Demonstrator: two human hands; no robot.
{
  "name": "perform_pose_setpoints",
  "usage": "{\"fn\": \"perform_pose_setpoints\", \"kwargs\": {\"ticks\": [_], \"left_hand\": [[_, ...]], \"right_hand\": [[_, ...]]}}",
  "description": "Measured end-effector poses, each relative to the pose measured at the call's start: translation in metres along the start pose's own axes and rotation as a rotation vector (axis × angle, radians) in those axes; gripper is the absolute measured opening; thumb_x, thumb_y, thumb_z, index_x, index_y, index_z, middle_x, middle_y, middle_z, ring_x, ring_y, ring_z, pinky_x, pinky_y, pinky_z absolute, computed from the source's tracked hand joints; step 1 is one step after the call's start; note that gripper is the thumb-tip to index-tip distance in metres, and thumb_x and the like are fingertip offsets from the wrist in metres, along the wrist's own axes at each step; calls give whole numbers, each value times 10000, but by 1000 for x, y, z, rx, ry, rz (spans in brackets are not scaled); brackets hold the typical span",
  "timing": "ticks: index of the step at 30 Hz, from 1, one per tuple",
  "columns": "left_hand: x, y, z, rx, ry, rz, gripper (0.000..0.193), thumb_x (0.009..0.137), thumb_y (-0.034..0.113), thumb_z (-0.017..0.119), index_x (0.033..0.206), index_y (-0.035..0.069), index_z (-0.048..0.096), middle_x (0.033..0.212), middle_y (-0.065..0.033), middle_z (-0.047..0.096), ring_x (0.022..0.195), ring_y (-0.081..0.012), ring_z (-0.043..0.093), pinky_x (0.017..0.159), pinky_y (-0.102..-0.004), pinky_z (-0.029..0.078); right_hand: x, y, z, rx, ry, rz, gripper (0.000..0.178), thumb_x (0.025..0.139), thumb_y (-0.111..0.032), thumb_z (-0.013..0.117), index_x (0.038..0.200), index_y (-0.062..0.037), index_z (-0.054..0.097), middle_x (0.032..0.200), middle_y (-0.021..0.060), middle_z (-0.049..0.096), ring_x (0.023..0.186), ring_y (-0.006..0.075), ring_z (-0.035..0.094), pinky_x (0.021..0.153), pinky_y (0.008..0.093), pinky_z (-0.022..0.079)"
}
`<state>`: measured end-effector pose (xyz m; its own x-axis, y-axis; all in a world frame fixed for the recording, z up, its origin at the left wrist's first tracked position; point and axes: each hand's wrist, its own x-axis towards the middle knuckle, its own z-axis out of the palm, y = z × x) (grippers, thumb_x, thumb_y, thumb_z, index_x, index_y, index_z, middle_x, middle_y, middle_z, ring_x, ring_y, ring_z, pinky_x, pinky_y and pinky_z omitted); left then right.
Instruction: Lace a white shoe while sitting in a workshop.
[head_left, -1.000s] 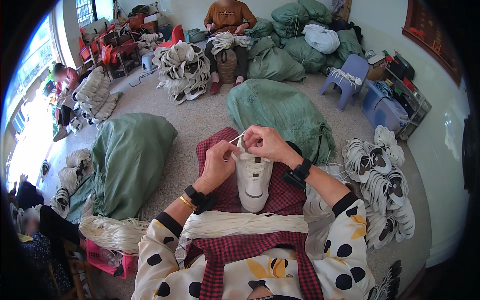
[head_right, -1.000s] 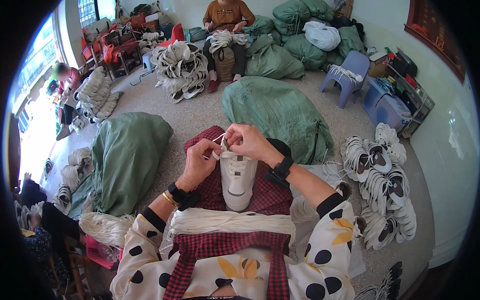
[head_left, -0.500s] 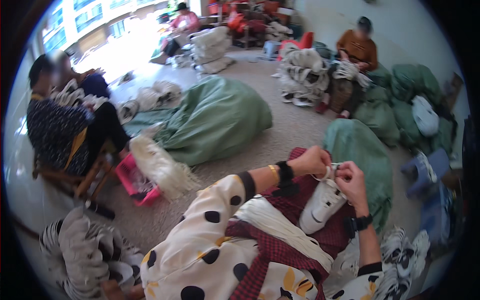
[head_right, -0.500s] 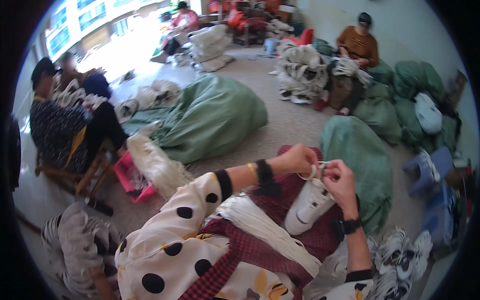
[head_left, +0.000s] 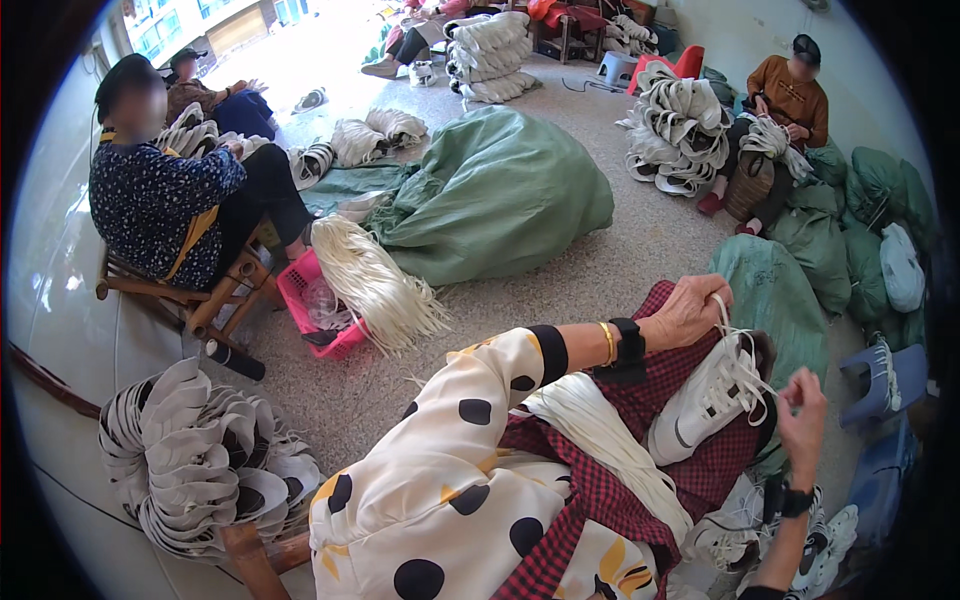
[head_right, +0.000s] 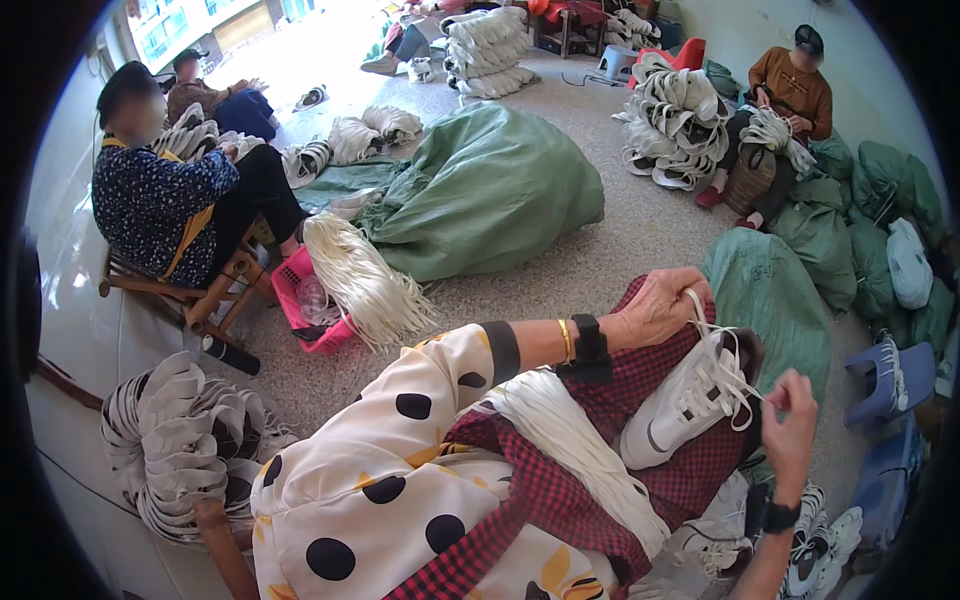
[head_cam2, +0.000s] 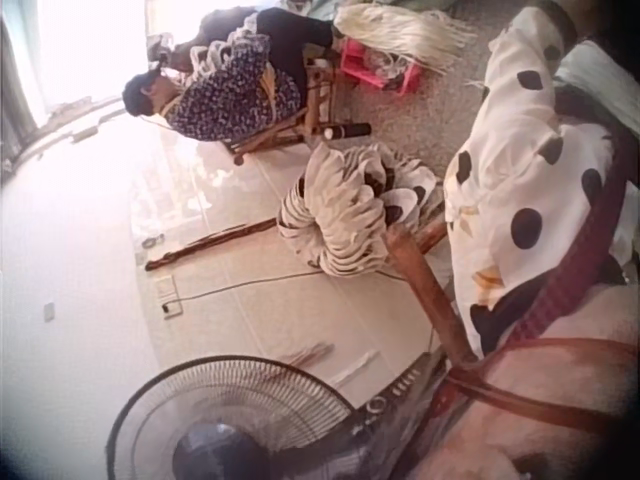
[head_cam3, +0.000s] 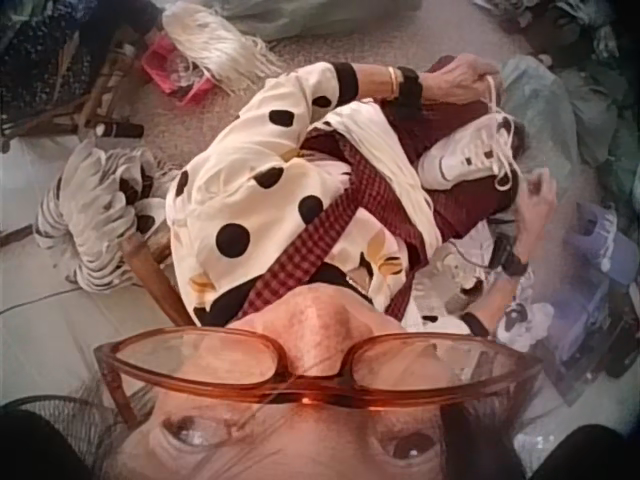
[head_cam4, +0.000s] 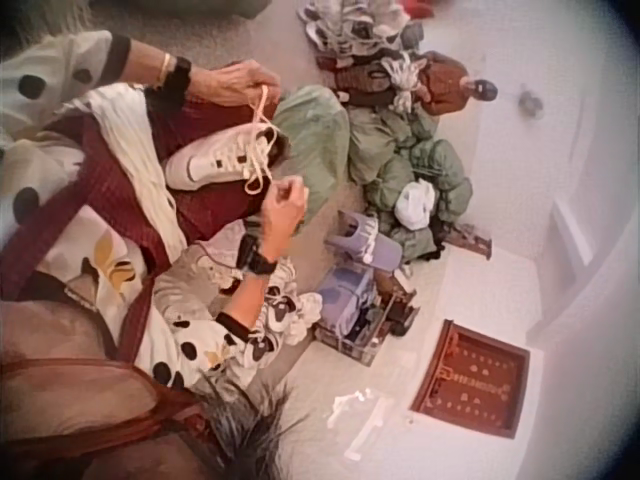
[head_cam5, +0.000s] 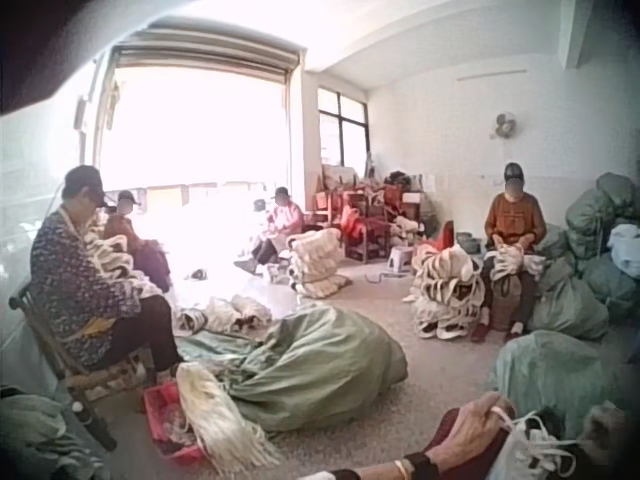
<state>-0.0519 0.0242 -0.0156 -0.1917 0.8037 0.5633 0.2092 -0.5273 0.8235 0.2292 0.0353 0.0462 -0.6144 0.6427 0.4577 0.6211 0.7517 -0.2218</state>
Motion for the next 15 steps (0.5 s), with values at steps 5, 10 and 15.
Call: {"fn": "perform_pose_setpoints", "kwargs": {"ticks": [5, 10, 15], "left_hand": [[-12, -8, -5, -145, -352, -15, 162, 887, 119, 584, 902, -9, 683, 722, -125, 656, 655, -194, 624, 608, -368, 497], [-14, -20, -34, 6, -548, -53, 260, 920, 77, 664, 1176, 31, 669, 983, -29, 696, 875, -93, 630, 794, -258, 529], [-17, -4, -46, 51, -495, -186, 283, 870, 55, 651, 1148, 0, 670, 858, -33, 680, 747, -67, 601, 671, -245, 505]], "right_hand": [[-44, 41, -15, 48, -25, 251, 152, 786, 31, 560, 811, -23, 419, 733, 69, 398, 623, 173, 412, 572, 309, 355], [-17, 17, 8, 212, -42, 191, 263, 818, -74, 669, 1070, -30, 607, 918, 104, 662, 876, 219, 654, 791, 349, 522], [19, -18, 43, 128, 15, 195, 277, 933, -283, 597, 1036, -29, 633, 941, 177, 683, 914, 357, 621, 798, 465, 503]]}}
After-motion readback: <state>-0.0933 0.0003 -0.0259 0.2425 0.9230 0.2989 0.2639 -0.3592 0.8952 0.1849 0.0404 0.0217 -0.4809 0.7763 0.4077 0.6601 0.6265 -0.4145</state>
